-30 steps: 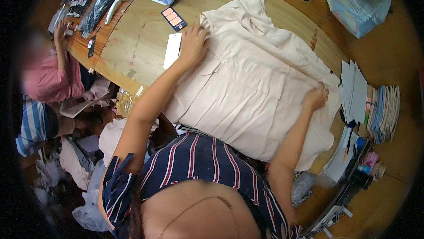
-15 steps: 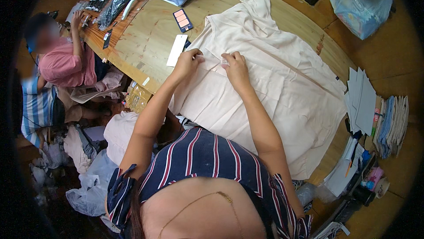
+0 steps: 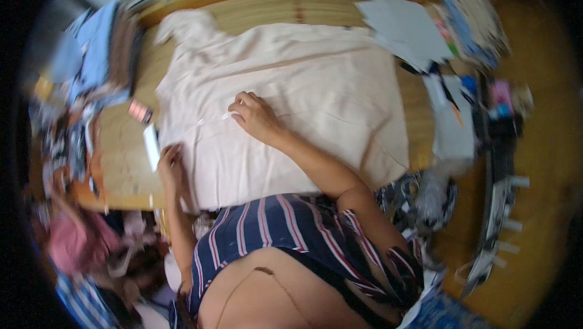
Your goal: The person folds a light blue shirt and a beige shirt on a wooden table. They smooth the fabric, fold the sleeves and body, and place a cardboard insert inside the folded beige shirt before stacking it.
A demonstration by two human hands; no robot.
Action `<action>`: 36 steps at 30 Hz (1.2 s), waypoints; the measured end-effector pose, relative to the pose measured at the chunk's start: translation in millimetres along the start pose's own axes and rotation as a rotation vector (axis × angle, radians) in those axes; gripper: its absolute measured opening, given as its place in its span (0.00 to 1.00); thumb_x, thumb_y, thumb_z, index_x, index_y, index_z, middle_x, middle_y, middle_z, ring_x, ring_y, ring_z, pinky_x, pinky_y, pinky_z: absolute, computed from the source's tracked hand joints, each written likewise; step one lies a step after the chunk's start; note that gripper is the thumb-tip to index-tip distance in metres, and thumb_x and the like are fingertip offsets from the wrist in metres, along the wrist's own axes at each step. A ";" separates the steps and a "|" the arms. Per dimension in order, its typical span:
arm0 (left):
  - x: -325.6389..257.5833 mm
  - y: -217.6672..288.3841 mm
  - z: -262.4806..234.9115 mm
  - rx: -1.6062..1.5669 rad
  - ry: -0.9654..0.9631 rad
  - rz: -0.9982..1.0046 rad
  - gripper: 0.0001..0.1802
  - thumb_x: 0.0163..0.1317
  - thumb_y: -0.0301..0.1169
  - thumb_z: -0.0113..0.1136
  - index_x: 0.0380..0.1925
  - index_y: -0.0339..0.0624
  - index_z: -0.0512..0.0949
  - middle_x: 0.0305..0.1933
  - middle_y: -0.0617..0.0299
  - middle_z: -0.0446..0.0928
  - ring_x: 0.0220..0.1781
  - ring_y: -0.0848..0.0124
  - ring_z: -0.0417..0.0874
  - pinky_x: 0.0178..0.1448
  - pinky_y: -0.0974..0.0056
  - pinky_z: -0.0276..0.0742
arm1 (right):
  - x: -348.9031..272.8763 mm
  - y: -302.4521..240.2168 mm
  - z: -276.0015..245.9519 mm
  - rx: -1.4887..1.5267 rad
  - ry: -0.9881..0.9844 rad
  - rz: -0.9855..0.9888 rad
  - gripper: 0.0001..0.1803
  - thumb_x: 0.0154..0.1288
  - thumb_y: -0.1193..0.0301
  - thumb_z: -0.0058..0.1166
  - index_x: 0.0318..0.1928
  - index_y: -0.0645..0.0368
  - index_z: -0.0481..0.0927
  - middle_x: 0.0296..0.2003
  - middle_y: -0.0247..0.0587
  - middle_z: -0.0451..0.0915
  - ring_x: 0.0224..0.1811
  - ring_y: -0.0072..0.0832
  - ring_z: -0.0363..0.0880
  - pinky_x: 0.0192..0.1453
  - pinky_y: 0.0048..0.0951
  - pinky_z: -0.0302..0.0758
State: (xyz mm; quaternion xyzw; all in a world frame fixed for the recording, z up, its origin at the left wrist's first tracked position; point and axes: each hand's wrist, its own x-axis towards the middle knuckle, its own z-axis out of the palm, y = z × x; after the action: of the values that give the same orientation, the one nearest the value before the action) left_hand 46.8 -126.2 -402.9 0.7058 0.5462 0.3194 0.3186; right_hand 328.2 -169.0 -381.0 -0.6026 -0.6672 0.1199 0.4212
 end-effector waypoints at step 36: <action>41.8 -3.6 2.8 0.185 0.289 -0.359 0.05 0.51 0.24 0.50 0.22 0.33 0.75 0.18 0.55 0.73 0.20 0.69 0.72 0.28 0.66 0.68 | -176.2 325.4 -383.0 -1.011 0.285 0.997 0.15 0.55 0.72 0.45 0.44 0.59 0.71 0.40 0.42 0.72 0.39 0.35 0.72 0.41 0.30 0.70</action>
State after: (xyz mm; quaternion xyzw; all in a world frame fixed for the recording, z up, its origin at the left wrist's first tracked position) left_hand 55.3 -85.1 -403.1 0.5707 0.7296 0.3040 0.2226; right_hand 813.3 -381.8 -435.7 -0.9661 -0.2254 -0.1052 0.0692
